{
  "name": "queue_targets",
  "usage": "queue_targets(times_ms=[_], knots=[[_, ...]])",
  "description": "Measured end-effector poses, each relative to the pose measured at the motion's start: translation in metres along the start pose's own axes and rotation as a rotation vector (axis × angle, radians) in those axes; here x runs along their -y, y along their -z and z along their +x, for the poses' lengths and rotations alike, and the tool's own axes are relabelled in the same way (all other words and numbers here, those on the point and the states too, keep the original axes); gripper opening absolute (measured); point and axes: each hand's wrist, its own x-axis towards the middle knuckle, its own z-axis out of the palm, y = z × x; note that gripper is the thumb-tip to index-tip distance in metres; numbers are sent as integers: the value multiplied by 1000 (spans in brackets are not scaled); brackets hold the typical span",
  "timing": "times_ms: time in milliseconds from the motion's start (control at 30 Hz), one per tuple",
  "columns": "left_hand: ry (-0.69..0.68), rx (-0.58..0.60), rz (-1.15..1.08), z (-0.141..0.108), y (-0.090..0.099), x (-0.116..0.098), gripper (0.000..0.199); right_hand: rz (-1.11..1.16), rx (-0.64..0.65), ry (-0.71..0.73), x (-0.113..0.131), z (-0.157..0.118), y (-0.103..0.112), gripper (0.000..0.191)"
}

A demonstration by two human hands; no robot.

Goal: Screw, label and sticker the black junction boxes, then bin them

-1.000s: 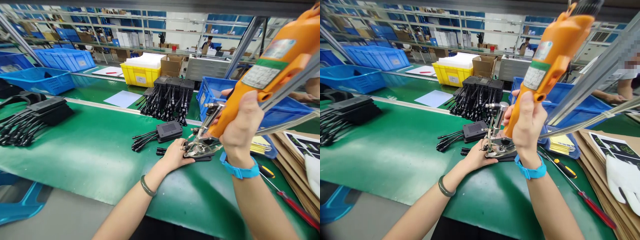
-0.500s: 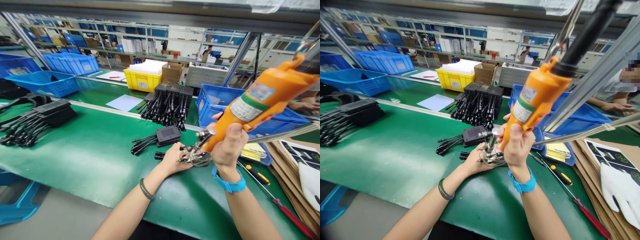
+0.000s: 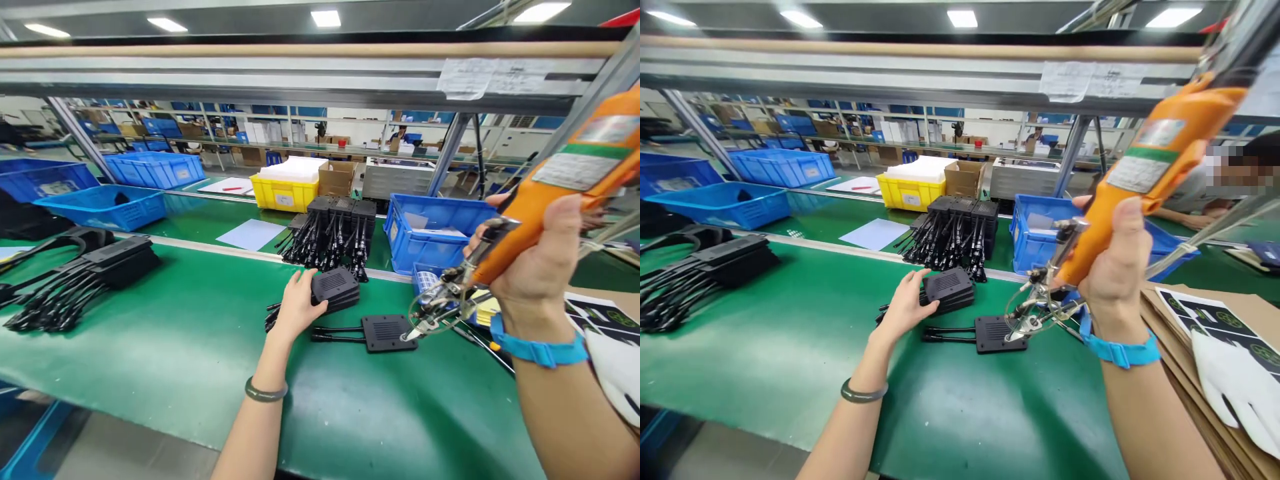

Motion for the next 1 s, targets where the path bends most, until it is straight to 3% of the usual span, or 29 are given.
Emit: queue_targets(times_ms=[133,200,300,433,1000], knots=[[-172,54,-10,-9,-15,-32,48,-4,62,-62,-23,-12,7,55],[-297,205,-36,-16,-26,-53,41,-9,47,-60,-34,-19,12,50],[-360,425,-5,-27,-43,-73,55,-11,53,-117,-45,-29,19,47],[-305,501,36,-32,-54,-74,53,9,73,-134,-50,-37,22,47],[-203,572,35,-31,-56,-77,54,-53,150,-118,-55,-56,21,40]])
